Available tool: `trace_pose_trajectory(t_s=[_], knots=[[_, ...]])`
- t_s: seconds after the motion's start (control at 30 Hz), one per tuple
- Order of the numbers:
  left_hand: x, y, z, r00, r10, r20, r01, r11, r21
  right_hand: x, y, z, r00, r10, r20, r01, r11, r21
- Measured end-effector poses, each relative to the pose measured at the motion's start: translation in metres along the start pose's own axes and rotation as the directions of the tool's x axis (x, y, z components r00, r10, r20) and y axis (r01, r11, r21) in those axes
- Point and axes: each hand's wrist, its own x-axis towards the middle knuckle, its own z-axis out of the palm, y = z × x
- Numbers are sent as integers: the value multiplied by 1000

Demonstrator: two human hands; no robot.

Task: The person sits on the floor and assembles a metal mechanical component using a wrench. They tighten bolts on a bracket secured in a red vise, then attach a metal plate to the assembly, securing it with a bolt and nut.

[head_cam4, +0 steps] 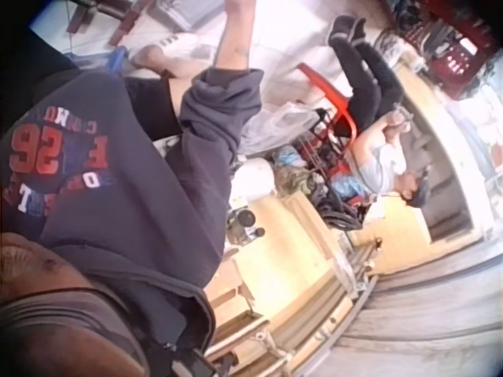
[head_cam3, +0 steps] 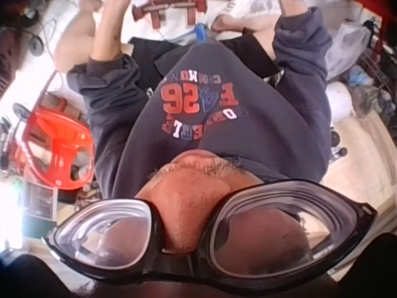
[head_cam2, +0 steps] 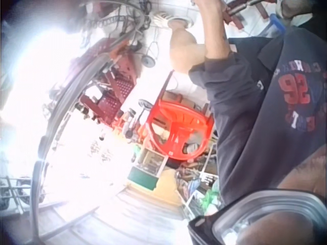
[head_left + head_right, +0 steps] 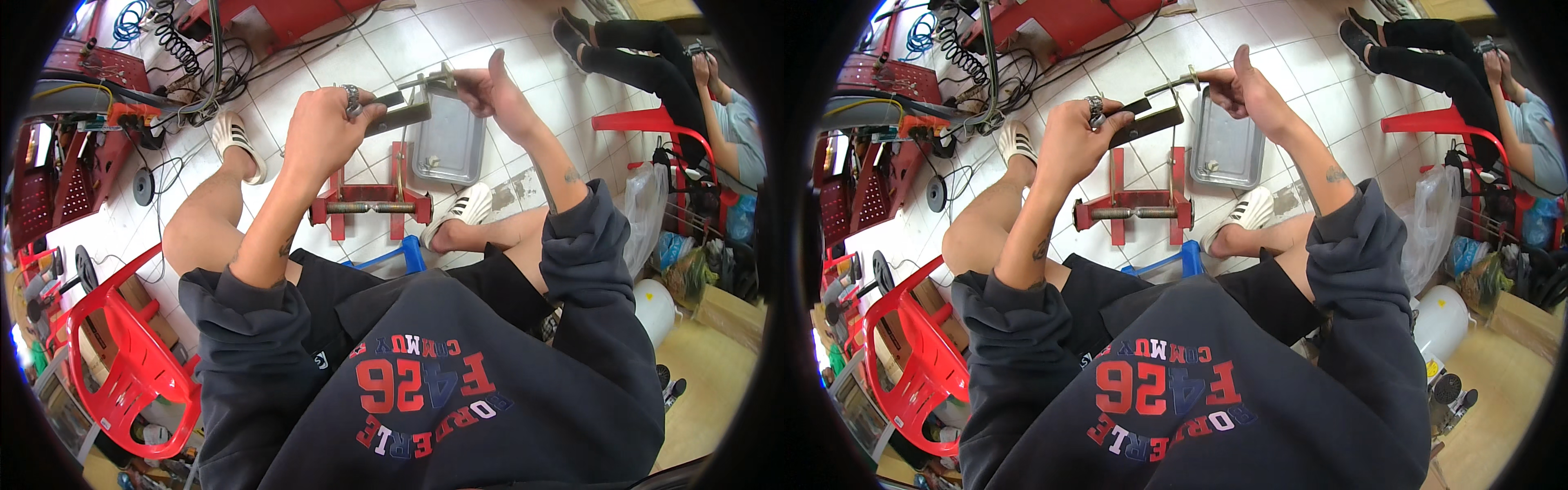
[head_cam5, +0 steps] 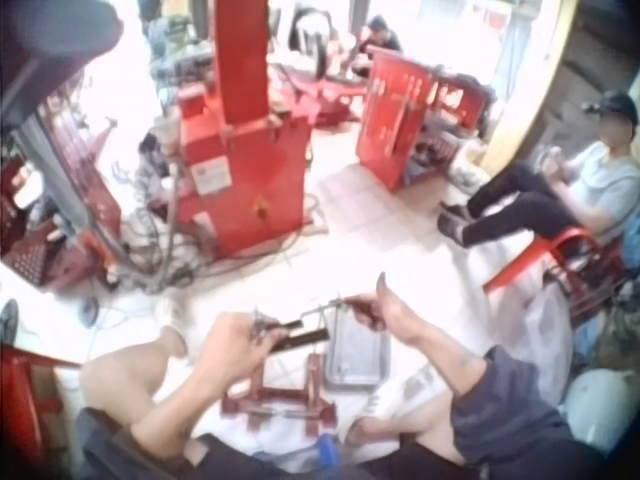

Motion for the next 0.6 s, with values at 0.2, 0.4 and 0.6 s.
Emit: trace_pose_trajectory(t_s=[0.2,0.4,0.6], knots=[[-3,3,0,999,-19,37,19,1000,23,-5,-12,-1,986,-160,46,157,985,73],[-3,2,0,999,-51,9,50,995,85,-3,5,-12,987,-103,120,106,994,-18],[-1,-3,-2,1000,-20,-15,20,1000,-3,-1,-3,2,998,-67,16,67,998,-5]])
